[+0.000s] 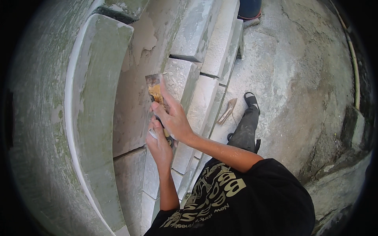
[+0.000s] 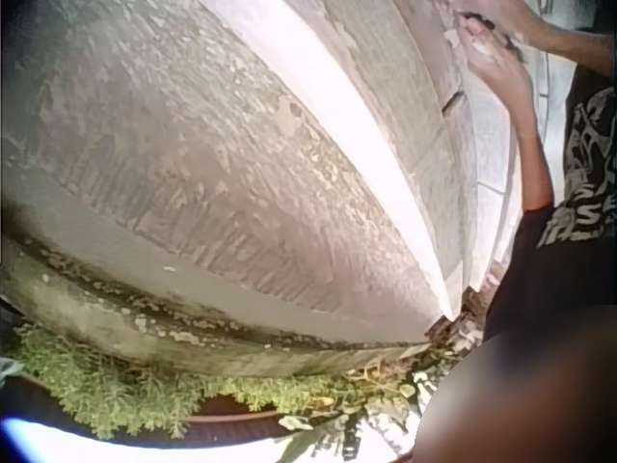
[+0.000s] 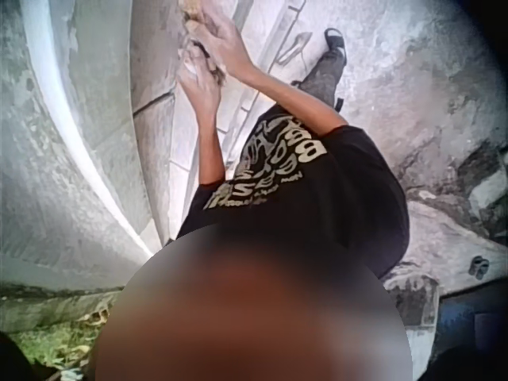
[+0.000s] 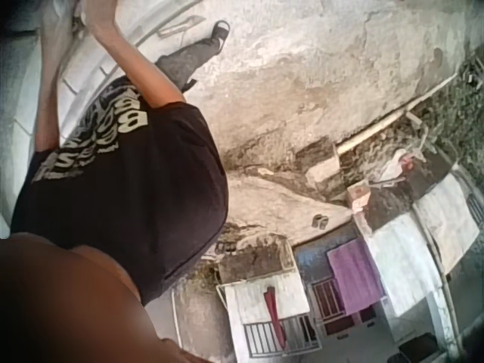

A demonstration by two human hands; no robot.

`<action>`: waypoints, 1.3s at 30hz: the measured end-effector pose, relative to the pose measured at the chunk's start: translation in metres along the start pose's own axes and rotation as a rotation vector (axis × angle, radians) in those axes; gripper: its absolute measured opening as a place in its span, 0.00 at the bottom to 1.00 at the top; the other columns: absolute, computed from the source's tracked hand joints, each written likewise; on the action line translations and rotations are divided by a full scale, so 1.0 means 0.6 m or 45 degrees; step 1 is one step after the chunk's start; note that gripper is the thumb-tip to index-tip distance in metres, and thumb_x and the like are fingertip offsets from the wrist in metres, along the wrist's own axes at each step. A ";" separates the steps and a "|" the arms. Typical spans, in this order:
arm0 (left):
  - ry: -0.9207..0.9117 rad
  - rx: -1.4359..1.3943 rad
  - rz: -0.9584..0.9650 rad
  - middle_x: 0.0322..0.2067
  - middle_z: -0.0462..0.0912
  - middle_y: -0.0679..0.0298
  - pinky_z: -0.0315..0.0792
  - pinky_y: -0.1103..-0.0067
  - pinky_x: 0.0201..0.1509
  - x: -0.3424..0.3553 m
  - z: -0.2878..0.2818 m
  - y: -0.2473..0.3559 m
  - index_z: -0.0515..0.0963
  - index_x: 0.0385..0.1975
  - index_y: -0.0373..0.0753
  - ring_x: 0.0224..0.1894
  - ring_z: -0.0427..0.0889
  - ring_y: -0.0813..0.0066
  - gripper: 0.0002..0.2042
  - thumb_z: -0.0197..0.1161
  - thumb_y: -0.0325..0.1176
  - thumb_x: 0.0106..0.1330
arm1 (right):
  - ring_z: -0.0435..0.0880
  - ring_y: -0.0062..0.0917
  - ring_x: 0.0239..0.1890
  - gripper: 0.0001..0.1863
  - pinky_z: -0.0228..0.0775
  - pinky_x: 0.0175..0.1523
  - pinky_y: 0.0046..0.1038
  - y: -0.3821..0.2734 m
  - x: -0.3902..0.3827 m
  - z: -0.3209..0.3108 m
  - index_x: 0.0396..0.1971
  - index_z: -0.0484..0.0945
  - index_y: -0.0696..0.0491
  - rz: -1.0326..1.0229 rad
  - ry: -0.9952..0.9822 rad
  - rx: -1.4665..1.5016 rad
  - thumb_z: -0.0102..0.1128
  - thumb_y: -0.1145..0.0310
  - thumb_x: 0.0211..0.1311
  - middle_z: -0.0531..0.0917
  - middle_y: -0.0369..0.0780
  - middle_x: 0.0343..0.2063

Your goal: Filling cracks and smoothing a wall using a putty knife and filler compound.

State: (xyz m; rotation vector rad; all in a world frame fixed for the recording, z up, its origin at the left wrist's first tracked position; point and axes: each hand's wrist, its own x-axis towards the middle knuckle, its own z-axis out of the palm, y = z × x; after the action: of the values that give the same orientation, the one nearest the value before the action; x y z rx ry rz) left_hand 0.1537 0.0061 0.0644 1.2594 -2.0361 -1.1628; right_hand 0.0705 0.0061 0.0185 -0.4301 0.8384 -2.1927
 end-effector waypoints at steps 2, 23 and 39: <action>-0.011 -0.051 0.042 0.36 0.80 0.58 0.71 0.74 0.43 -0.025 -0.005 -0.042 0.75 0.53 0.28 0.39 0.78 0.72 0.22 0.47 0.45 0.81 | 0.73 0.17 0.42 0.41 0.69 0.53 0.22 -0.013 -0.056 -0.014 0.78 0.36 0.53 0.066 -0.047 -0.041 0.53 0.66 0.77 0.73 0.37 0.51; -0.386 0.241 0.018 0.29 0.82 0.45 0.73 0.64 0.43 -0.073 0.183 -0.086 0.78 0.35 0.32 0.38 0.82 0.39 0.16 0.54 0.40 0.76 | 0.83 0.55 0.41 0.24 0.73 0.49 0.49 -0.229 -0.108 -0.409 0.60 0.75 0.55 0.435 -0.308 -1.949 0.57 0.59 0.69 0.84 0.57 0.33; -0.079 -0.054 -0.004 0.44 0.80 0.50 0.72 0.66 0.53 -0.013 0.455 0.095 0.76 0.46 0.33 0.49 0.79 0.46 0.09 0.58 0.25 0.69 | 0.81 0.55 0.35 0.28 0.71 0.42 0.44 -0.458 0.170 -0.500 0.65 0.71 0.54 0.449 -1.002 -2.045 0.59 0.72 0.63 0.82 0.57 0.31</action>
State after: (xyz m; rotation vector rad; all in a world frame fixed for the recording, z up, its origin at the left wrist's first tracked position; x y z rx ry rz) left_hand -0.0732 0.1377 -0.0306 1.2208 -2.0435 -1.2542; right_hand -0.2989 0.2026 -0.0087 -1.5556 1.7982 -0.4722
